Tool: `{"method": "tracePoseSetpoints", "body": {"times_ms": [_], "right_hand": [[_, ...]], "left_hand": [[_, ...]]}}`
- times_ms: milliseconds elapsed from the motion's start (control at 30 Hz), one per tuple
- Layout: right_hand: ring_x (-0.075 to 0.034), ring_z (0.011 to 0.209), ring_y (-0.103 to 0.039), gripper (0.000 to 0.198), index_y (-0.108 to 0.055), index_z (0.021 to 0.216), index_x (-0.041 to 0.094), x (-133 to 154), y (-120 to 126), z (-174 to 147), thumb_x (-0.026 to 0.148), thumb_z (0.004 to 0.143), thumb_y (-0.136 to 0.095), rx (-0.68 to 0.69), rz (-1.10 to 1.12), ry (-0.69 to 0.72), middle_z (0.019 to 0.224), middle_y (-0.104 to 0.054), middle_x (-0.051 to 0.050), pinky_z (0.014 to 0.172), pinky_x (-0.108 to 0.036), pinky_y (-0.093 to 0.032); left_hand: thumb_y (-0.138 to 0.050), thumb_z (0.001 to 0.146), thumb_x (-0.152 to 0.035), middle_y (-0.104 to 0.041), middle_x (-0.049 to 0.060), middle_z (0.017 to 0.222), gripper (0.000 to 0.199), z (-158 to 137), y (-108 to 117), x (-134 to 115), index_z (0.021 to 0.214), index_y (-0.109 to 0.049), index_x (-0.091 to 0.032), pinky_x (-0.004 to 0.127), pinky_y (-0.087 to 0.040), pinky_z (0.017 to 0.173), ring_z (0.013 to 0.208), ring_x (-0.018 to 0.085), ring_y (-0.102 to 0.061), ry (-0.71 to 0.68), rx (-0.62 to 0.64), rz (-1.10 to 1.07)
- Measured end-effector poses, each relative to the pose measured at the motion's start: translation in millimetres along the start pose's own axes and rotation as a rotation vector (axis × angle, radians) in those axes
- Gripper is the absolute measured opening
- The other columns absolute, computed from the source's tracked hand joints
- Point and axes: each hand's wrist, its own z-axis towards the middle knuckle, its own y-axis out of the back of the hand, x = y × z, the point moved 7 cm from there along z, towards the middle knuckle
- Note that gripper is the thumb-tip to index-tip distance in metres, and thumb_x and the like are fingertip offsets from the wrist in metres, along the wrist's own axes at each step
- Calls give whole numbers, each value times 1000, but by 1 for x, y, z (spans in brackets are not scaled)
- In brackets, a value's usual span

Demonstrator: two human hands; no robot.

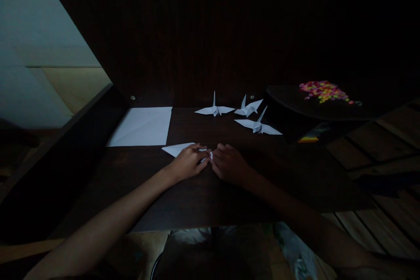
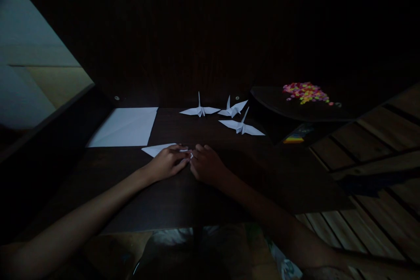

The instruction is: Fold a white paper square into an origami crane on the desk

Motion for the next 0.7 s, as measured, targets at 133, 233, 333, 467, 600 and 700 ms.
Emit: {"method": "tracePoseSetpoints", "body": {"times_ms": [133,233,333,467,600,700], "right_hand": [[-23,90,-51,24,-70,85,12,2,0,4,21,94,-49,11,-27,-26,83,-65,-10,73,-35,-35],[-22,86,-51,24,-69,81,13,0,-1,6,23,94,-52,40,-14,-28,80,-65,-10,70,-34,-35],[-21,84,-51,22,-69,81,13,-3,-1,6,23,93,-53,35,6,-42,79,-64,-9,69,-34,-35],[-21,82,-51,24,-69,78,14,-4,-1,6,24,93,-54,15,7,-52,77,-63,-9,69,-33,-35],[-20,80,-51,27,-70,77,14,-5,-1,7,25,94,-52,32,-3,-60,75,-64,-8,68,-33,-34],[-20,80,-51,27,-70,78,14,-5,-1,7,25,95,-52,43,-5,-67,76,-64,-8,68,-33,-34]], "left_hand": [[-46,96,-24,-69,9,118,27,-1,10,9,109,-69,-17,38,-44,106,115,18,-62,-22,99,-112],[-48,96,-23,-67,8,121,27,-4,15,15,113,-67,-17,40,-40,109,120,19,-58,-22,143,-116],[-49,96,-25,-67,7,122,27,-7,16,20,114,-67,-19,42,-37,112,122,19,-56,-9,174,-106],[-50,96,-26,-65,7,124,28,-7,16,22,119,-64,-20,42,-35,113,125,19,-54,-18,217,-87],[-52,95,-34,-62,9,128,35,-8,17,27,124,-61,-18,42,-34,113,126,20,-53,-16,258,-8],[-52,94,-40,-60,10,130,41,-11,18,31,127,-59,-17,41,-33,113,126,22,-52,-18,279,36]]}}
